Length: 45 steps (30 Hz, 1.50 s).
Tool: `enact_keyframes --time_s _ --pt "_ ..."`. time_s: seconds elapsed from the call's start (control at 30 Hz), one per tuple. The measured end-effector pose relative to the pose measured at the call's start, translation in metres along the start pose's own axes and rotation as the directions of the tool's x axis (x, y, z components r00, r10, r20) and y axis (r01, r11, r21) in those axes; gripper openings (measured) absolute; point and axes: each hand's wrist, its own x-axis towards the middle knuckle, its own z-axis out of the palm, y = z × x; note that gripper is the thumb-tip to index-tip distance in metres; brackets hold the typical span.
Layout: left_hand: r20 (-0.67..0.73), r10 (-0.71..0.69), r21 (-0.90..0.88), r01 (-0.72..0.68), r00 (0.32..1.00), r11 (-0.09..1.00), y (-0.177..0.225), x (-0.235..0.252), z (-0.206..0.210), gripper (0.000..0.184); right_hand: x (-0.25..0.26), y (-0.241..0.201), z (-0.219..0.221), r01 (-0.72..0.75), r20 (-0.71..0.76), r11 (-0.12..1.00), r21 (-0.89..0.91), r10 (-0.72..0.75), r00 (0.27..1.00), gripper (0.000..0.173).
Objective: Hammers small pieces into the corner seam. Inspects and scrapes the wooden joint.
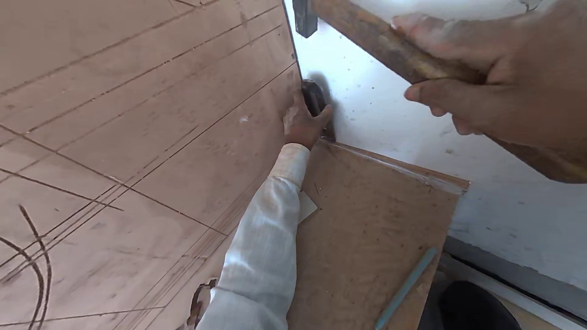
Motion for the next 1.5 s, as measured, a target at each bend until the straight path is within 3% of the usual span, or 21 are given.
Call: enact_keyframes --time_s 0.17,0.23,0.4,0.43,0.53,0.6,0.83,0.93,1.0,1.07,1.23,1.33,1.4,1.5 --pt "0.013 0.0 0.014 0.0 1.0 1.0 0.001 0.0 -0.001 0.089 0.01 -0.003 -0.002 -0.157 0.252 0.987 -0.041 0.162 0.954 0.055" --pt "0.011 -0.004 0.019 0.003 1.0 1.0 0.002 0.0 -0.001 0.09 0.008 0.002 -0.003 -0.121 0.221 0.992 -0.022 0.123 0.967 0.055" --pt "0.017 0.004 0.04 -0.005 1.0 0.999 0.002 -0.001 -0.001 0.093 0.007 0.019 0.003 -0.014 -0.02 0.99 0.142 0.017 1.0 0.043" --pt "0.015 0.002 0.041 -0.002 1.0 0.999 0.002 -0.001 -0.001 0.092 0.007 0.017 0.004 -0.018 -0.01 0.992 0.121 0.02 1.0 0.045" --pt "0.02 -0.012 0.059 0.011 1.0 0.998 0.003 -0.001 -0.001 0.09 0.009 0.003 -0.001 -0.027 0.204 0.999 -0.036 0.034 0.978 0.053" --pt "0.015 -0.016 0.051 0.015 1.0 0.999 0.003 -0.001 -0.001 0.09 0.01 -0.001 -0.004 -0.009 0.25 0.995 -0.1 0.034 0.968 0.054" --pt "0.017 -0.008 0.056 0.007 1.0 0.998 0.002 -0.002 -0.001 0.088 0.009 0.01 0.005 -0.013 -0.029 1.0 0.029 0.014 0.999 0.047" --pt "0.02 -0.012 0.053 0.011 1.0 0.999 0.001 -0.001 0.0 0.088 0.007 0.006 0.006 0.013 0.134 0.997 -0.07 -0.004 0.991 0.046" --pt "0.02 -0.013 0.05 0.012 1.0 0.999 0.001 0.0 0.001 0.085 0.009 0.001 0.001 -0.009 0.242 0.99 -0.141 0.043 0.969 0.054" --pt "0.018 -0.014 0.043 0.013 1.0 0.999 0.0 0.0 0.0 0.086 0.008 -0.002 0.0 -0.002 0.204 0.99 -0.14 0.031 0.978 0.053" --pt "0.025 -0.015 0.055 0.014 1.0 0.998 0.004 -0.002 -0.002 0.089 0.006 0.008 0.004 0.059 -0.059 0.998 -0.036 -0.061 0.996 0.045" --pt "0.028 -0.004 0.044 0.003 1.0 0.999 0.003 0.0 -0.001 0.092 0.005 0.007 0.007 0.073 0.083 0.989 -0.125 -0.063 0.995 0.044" --pt "0.029 -0.007 0.04 0.005 1.0 0.999 0.003 0.001 -0.001 0.09 0.007 0.002 -0.001 0.025 0.221 0.982 -0.186 0.017 0.975 0.053" --pt "0.031 -0.017 0.051 0.015 0.999 0.999 0.004 0.0 -0.002 0.089 0.005 -0.002 -0.002 0.045 0.137 0.986 -0.157 -0.024 0.99 0.052"
